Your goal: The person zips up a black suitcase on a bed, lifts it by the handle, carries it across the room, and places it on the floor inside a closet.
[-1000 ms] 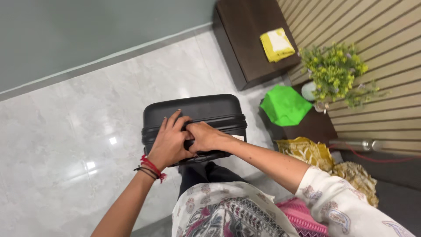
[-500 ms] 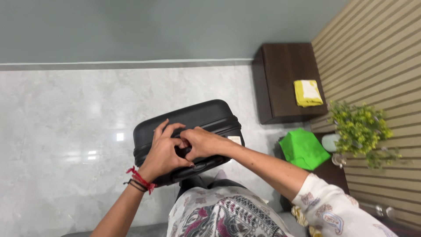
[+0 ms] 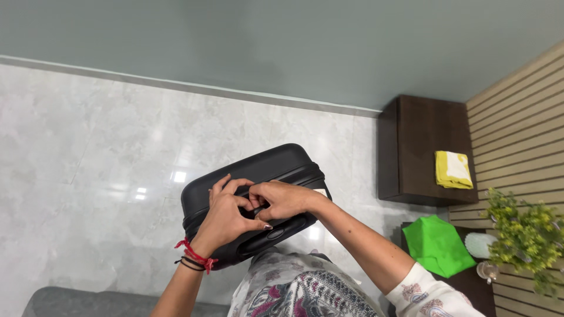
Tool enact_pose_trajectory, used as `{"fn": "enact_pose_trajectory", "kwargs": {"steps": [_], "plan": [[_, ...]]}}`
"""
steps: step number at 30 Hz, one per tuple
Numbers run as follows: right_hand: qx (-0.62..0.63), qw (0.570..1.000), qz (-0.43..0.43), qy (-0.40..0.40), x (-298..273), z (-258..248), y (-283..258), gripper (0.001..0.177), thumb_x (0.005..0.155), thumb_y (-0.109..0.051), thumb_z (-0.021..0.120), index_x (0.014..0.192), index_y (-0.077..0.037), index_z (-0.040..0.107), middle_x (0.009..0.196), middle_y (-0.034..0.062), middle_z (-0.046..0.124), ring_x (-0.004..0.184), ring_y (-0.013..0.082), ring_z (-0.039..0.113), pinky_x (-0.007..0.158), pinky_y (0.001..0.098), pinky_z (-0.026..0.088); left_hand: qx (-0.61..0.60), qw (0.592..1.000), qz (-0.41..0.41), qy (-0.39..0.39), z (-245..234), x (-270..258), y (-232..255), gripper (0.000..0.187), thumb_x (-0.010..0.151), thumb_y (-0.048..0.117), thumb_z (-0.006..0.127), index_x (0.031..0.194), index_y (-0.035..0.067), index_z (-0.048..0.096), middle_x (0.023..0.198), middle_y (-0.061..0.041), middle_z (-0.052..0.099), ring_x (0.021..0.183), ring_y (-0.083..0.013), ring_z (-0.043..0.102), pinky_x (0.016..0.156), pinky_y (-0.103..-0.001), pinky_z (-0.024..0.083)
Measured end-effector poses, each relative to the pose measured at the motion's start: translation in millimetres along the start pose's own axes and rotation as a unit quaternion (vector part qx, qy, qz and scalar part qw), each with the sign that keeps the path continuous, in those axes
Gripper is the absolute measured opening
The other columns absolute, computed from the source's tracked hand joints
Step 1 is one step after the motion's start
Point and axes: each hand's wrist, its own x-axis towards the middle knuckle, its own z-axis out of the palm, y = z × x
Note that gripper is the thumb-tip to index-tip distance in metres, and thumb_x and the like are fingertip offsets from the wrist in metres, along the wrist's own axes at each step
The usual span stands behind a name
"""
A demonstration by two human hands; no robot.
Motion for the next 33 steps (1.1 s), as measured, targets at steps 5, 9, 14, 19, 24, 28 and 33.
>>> {"fn": "enact_pose_trajectory", "kwargs": {"steps": [5,9,14,19,24,28,33], "plan": [[0.026,1.000,0.016,-0.008,32.9,0.1,-14.7,0.018,0.083,-0.020,0.062,0.085,-0.002,0.063,0.067,0.0066,0.065,0.060,0.0169,0.060,0.056,0.0345,0.045,-0.006,0.999,-0.047,0.007,-15.2,-3.3,-23.5,0.040,0.059,0.041,0.094,0.075,0.006,0.085,0.143,-0.006,0.057,0.147,-0.0386,0.025,0.117,-0.067,0.011],[0.032,0.998,0.049,0.027,63.7,6.6,-25.8,0.028,0.088,-0.024,0.054,0.084,-0.002,0.070,0.065,0.0098,0.067,0.057,0.0181,0.062,0.055,0.0360,0.046,-0.012,0.998,-0.060,0.035,-28.6,-6.3,-43.7,0.043,0.060,0.045,0.093,0.073,0.005,0.084,0.141,-0.007,0.059,0.145,-0.0378,0.029,0.120,-0.061,0.017],[0.067,0.993,0.040,0.087,94.1,12.8,-38.9,0.031,0.086,-0.023,0.055,0.074,0.000,0.071,0.060,0.0116,0.065,0.054,0.0194,0.059,0.053,0.0369,0.046,-0.020,0.993,-0.088,0.072,-45.2,-8.8,-53.7,0.042,0.060,0.044,0.093,0.076,0.006,0.084,0.139,-0.005,0.059,0.145,-0.0358,0.031,0.121,-0.062,0.014],[0.089,0.988,0.045,0.119,123.9,0.1,-51.6,0.032,0.086,-0.023,0.055,0.073,0.001,0.071,0.062,0.0103,0.068,0.056,0.0184,0.064,0.054,0.0349,0.049,-0.029,0.987,-0.122,0.097,-69.7,1.5,-57.3,0.038,0.060,0.042,0.092,0.075,0.008,0.085,0.140,-0.003,0.060,0.146,-0.0345,0.031,0.120,-0.066,0.011],[0.107,0.989,0.020,0.105,156.3,-14.2,-49.9,0.032,0.089,-0.022,0.052,0.078,0.002,0.071,0.067,0.0098,0.070,0.060,0.0179,0.066,0.057,0.0340,0.051,-0.024,0.984,-0.127,0.126,-84.7,16.0,-69.8,0.039,0.060,0.042,0.093,0.072,0.006,0.084,0.142,-0.008,0.057,0.148,-0.0326,0.031,0.119,-0.068,0.010],[0.112,0.990,-0.005,0.082,186.8,-26.3,-47.2,0.032,0.090,-0.023,0.053,0.080,0.002,0.071,0.069,0.0089,0.071,0.064,0.0171,0.068,0.059,0.0332,0.053,-0.033,0.977,-0.152,0.148,-98.1,30.0,-83.8,0.039,0.058,0.040,0.093,0.075,0.006,0.084,0.141,-0.008,0.060,0.147,-0.0314,0.034,0.120,-0.065,0.014],[0.090,0.995,0.001,0.050,224.0,-51.0,-57.7,0.032,0.090,-0.024,0.055,0.078,0.002,0.072,0.067,0.0098,0.071,0.062,0.0174,0.069,0.059,0.0336,0.054,-0.049,0.966,-0.179,0.182,-119.0,49.9,-92.5,0.038,0.059,0.036,0.093,0.077,0.005,0.084,0.141,-0.010,0.058,0.148,-0.0317,0.033,0.119,-0.066,0.014]]}}
